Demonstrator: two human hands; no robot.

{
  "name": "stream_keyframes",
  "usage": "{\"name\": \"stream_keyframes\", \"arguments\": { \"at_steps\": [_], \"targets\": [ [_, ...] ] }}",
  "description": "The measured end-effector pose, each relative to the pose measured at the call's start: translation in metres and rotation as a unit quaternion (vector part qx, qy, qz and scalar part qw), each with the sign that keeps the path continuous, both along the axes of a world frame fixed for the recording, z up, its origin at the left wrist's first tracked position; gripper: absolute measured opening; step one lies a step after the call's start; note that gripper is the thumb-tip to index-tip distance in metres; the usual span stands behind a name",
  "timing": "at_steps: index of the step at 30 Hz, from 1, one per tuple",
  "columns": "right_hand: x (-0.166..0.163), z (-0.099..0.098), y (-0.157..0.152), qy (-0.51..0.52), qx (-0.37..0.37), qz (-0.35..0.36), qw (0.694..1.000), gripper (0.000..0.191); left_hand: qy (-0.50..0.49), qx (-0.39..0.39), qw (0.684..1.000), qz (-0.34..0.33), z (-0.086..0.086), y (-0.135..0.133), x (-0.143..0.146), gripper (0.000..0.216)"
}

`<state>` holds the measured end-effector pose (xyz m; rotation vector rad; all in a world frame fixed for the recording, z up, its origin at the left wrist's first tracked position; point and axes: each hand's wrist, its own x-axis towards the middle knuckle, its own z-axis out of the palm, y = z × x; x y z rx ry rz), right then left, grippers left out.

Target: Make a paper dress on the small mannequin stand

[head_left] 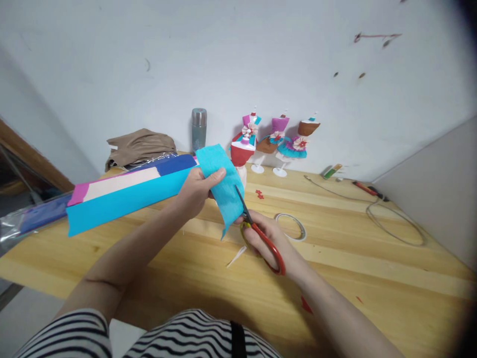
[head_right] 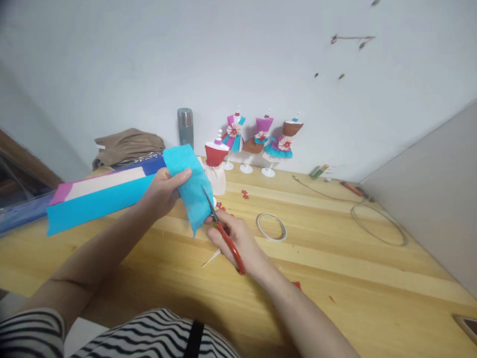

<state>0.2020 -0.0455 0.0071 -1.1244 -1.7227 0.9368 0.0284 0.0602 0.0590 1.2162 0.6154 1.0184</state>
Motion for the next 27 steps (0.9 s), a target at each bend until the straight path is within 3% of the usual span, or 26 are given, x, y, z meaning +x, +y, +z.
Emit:
{"name": "stream_keyframes", "arguments": {
  "at_steps": [8, 21, 27],
  "targets": [
    [0.007, -0.011, 0.002, 0.077, -0.045, 0.065, 0.994, 0.056, 0.004, 0.009, 1.000, -0.020, -0.001, 0.000, 0.001, 0.039],
    [0.008, -0.013, 0.002, 0.096, -0.052, 0.070, 0.992, 0.057, 0.027, 0.023, 0.998, -0.056, -0.002, 0.004, -0.003, 0.039],
    [0.004, -0.008, 0.000, 0.088, -0.040, 0.053, 0.994, 0.054, 0.029, 0.027, 0.998, -0.041, -0.001, -0.003, 0.000, 0.039]
  ]
}}
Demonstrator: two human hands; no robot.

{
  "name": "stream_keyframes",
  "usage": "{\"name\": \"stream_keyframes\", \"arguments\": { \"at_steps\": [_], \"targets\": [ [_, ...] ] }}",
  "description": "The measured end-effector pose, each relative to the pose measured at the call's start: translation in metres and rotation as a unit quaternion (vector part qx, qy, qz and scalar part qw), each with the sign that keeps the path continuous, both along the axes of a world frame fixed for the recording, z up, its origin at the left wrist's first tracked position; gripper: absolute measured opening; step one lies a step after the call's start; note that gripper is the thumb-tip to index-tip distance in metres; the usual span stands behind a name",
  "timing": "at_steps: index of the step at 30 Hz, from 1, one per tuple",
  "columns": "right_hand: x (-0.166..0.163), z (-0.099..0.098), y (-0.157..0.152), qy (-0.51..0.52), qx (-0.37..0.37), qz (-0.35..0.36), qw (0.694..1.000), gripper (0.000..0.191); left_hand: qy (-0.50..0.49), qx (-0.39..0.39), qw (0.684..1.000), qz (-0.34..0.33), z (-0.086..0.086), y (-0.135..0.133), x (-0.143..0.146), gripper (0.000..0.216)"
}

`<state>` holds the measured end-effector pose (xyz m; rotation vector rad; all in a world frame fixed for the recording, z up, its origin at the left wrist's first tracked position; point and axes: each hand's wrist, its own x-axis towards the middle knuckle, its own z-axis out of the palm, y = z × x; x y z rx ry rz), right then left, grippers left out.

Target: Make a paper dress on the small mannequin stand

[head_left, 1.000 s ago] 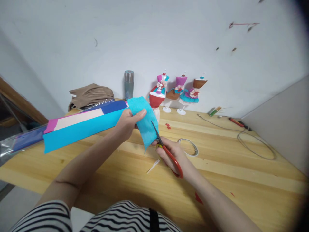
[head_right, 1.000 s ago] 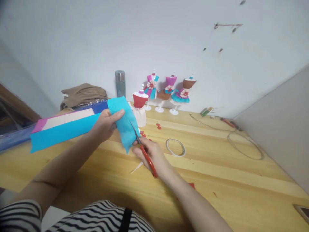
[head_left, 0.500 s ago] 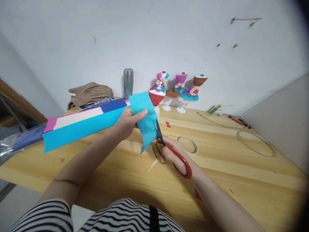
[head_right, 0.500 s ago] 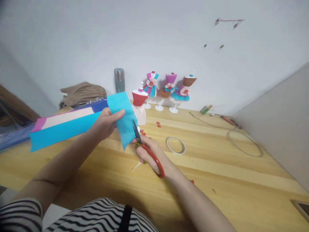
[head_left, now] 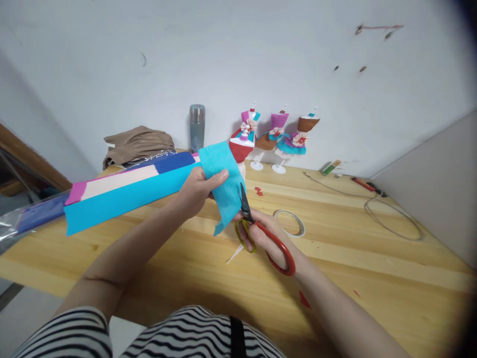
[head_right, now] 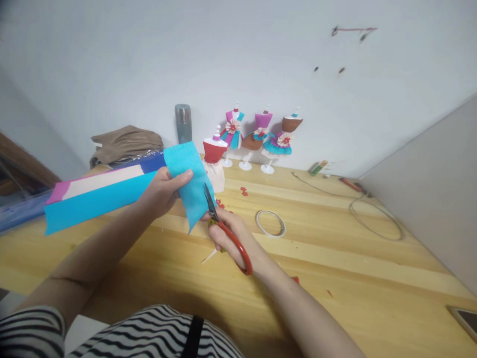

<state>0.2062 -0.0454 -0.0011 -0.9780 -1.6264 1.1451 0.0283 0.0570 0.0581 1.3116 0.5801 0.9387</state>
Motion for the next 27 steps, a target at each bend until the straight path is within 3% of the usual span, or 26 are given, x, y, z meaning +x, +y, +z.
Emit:
{"name": "stream_keyframes", "arguments": {
  "at_steps": [13, 22, 27],
  "targets": [
    [-0.007, -0.002, -0.001, -0.003, -0.030, -0.027, 0.999, 0.053, -0.003, -0.001, 1.000, 0.007, -0.003, 0.000, 0.002, 0.037],
    [-0.015, -0.005, -0.002, 0.018, -0.069, -0.050, 0.996, 0.038, -0.003, -0.011, 1.000, -0.013, -0.003, 0.000, 0.001, 0.042],
    [-0.006, -0.003, -0.002, -0.008, -0.049, -0.026, 0.998, 0.044, -0.010, -0.027, 0.999, -0.018, -0.001, 0.003, -0.001, 0.042]
  ]
}}
